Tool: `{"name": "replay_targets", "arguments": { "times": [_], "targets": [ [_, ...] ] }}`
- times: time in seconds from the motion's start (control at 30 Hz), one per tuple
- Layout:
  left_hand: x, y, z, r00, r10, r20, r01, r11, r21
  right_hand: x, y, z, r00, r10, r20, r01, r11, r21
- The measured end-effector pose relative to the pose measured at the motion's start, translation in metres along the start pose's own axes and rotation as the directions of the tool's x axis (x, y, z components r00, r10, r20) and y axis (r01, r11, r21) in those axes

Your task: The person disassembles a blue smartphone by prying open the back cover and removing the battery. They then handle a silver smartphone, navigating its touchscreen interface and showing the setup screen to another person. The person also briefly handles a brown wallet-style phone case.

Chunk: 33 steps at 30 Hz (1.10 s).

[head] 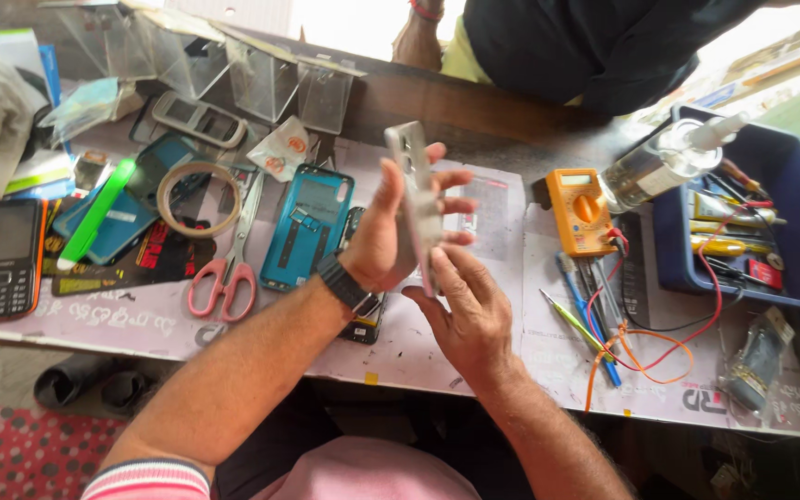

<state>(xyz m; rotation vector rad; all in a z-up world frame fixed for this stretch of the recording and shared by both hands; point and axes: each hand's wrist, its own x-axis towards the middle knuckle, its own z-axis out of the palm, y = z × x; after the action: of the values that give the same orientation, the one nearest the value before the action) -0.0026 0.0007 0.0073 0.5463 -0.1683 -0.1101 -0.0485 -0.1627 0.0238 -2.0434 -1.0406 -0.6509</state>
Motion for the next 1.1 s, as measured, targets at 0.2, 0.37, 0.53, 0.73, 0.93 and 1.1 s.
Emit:
{"name": "replay_targets", "arguments": {
  "times": [0.2,0.37,0.53,0.73,0.93,1.1],
  "targets": [
    [0.000,0.019,0.002,0.981,-0.107,0.159,0.146,0.954,-0.263,0.006,-0.006,-0.001,0.986,-0.163,-0.019,0.161,0.985,-0.063],
    [0.003,0.021,-0.005,0.958,-0.140,0.249,0.210,0.936,-0.281,0.004,-0.001,-0.003,0.973,-0.201,0.117,0.205,0.978,-0.026],
    [0.004,0.019,-0.007,0.953,-0.157,0.259,0.234,0.926,-0.298,0.002,0.003,0.002,0.957,-0.130,0.258,0.111,0.990,0.086],
    [0.004,0.021,-0.005,0.955,-0.160,0.249,0.226,0.936,-0.268,0.000,0.006,0.004,0.946,-0.070,0.317,0.030,0.991,0.130],
    [0.001,0.019,-0.005,0.959,-0.146,0.243,0.211,0.941,-0.265,-0.002,-0.001,-0.001,0.981,-0.161,-0.111,0.161,0.987,-0.015],
    [0.005,0.003,-0.008,0.995,-0.100,0.029,0.104,0.981,-0.165,0.010,-0.005,0.001,0.990,-0.133,-0.053,0.124,0.982,-0.144]
  ]
}}
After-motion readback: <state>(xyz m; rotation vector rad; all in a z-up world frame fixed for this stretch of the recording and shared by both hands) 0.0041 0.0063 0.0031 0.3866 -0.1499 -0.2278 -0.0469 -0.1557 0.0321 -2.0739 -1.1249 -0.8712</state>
